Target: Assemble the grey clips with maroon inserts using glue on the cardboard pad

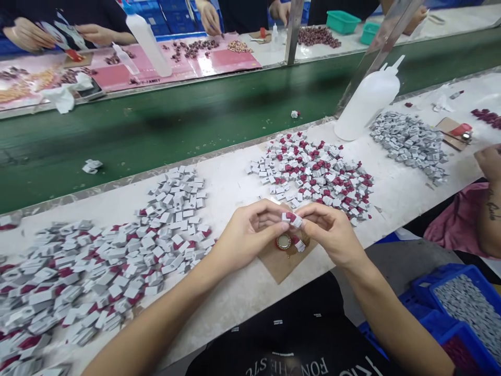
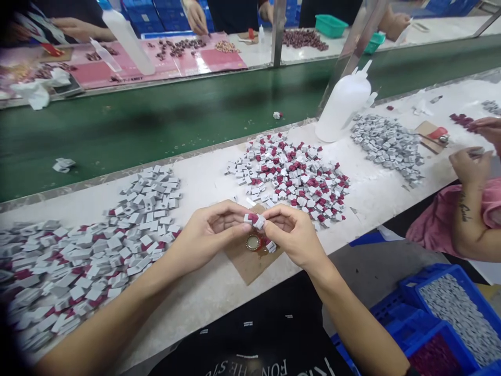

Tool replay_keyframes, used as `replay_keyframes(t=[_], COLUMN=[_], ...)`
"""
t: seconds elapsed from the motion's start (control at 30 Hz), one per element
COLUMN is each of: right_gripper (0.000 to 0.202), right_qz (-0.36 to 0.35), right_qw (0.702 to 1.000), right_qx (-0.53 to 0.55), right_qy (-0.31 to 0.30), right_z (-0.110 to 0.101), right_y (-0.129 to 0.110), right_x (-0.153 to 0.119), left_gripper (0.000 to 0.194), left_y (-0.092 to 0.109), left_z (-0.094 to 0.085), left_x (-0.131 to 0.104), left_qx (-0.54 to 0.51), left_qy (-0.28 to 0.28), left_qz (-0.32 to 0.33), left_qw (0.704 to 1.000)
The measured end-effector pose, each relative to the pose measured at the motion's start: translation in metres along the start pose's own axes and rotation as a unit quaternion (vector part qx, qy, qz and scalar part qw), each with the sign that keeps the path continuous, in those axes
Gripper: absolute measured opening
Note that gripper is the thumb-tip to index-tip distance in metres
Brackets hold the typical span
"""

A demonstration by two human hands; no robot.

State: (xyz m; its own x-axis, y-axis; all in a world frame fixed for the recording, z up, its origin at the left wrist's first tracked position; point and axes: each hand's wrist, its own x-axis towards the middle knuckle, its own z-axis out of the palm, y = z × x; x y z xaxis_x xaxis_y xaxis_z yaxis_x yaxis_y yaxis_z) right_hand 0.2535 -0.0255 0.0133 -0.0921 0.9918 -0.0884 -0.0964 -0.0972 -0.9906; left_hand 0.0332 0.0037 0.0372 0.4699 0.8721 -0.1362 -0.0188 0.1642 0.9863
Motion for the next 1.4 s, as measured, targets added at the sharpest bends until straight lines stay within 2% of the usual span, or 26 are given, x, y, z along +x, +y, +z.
replay_keyframes(t=[0.1, 0.2, 0.5, 0.6, 0.67, 0.73, 0.8, 0.87, 0.9, 0.93, 0.97, 1.03, 1.13, 1.2, 1.3, 1.4], right_gripper=[0.018, 0.007, 0.004, 0.004, 0.006, 0.013, 0.022, 0.027, 0.028, 0.027, 0.024, 0.02, 0.022, 0.028, 0.033, 0.038], right_qz=[-0.058, -0.094, -0.112, -0.113, -0.105, -0.094, -0.077, -0.062, -0.059, -0.06, -0.067, -0.09, -0.106, -0.093, -0.076, -0.056], right_qw=[0.998, 0.995, 0.994, 0.993, 0.992, 0.991, 0.988, 0.984, 0.983, 0.98, 0.976, 0.958, 0.908, 0.879, 0.864, 0.854], right_qx=[0.014, 0.029, 0.007, -0.029, -0.064, -0.096, -0.122, -0.145, -0.157, -0.173, -0.195, -0.259, -0.395, -0.461, -0.493, -0.514], right_qy=[0.029, 0.022, -0.012, -0.025, -0.021, 0.006, 0.049, 0.078, 0.081, 0.079, 0.076, 0.079, 0.084, 0.078, 0.07, 0.061], right_z=[0.004, 0.006, 0.009, 0.008, 0.008, 0.007, 0.004, 0.0, -0.003, -0.005, -0.007, -0.009, -0.006, 0.002, 0.02, 0.042], right_y=[0.0, 0.001, -0.004, -0.007, -0.007, -0.006, -0.007, -0.009, -0.01, -0.011, -0.012, -0.016, -0.023, -0.029, -0.032, -0.029], right_x=[-0.001, -0.001, -0.001, 0.005, 0.012, 0.021, 0.03, 0.04, 0.046, 0.053, 0.062, 0.085, 0.136, 0.178, 0.241, 0.29], left_gripper=[0.021, 0.023, 0.013, 0.013, 0.013, 0.013, 0.012, 0.01, 0.01, 0.011, 0.012, 0.01, 0.017, 0.023, 0.027, 0.023], left_y=[0.0, -0.001, 0.004, 0.01, 0.014, 0.019, 0.022, 0.025, 0.025, 0.026, 0.026, 0.025, 0.02, 0.015, 0.008, 0.007], left_z=[0.0, 0.0, -0.009, -0.017, -0.027, -0.045, -0.069, -0.099, -0.115, -0.132, -0.148, -0.179, -0.211, -0.224, -0.235, -0.242], left_x=[-0.001, -0.003, -0.005, -0.001, 0.009, 0.024, 0.044, 0.067, 0.078, 0.088, 0.098, 0.113, 0.126, 0.129, 0.131, 0.127], left_qx=[-0.012, -0.021, 0.035, 0.076, 0.135, 0.216, 0.293, 0.347, 0.358, 0.36, 0.359, 0.358, 0.356, 0.356, 0.366, 0.387], left_qy=[0.014, 0.027, 0.024, -0.011, -0.039, -0.029, 0.029, 0.126, 0.192, 0.262, 0.301, 0.354, 0.404, 0.417, 0.422, 0.423], left_qz=[0.002, 0.006, 0.035, 0.028, 0.027, 0.042, 0.056, 0.037, 0.011, -0.024, -0.041, -0.065, -0.103, -0.124, -0.142, -0.155], left_qw=[1.0, 0.999, 0.998, 0.997, 0.99, 0.975, 0.954, 0.929, 0.914, 0.895, 0.883, 0.862, 0.836, 0.827, 0.817, 0.804])
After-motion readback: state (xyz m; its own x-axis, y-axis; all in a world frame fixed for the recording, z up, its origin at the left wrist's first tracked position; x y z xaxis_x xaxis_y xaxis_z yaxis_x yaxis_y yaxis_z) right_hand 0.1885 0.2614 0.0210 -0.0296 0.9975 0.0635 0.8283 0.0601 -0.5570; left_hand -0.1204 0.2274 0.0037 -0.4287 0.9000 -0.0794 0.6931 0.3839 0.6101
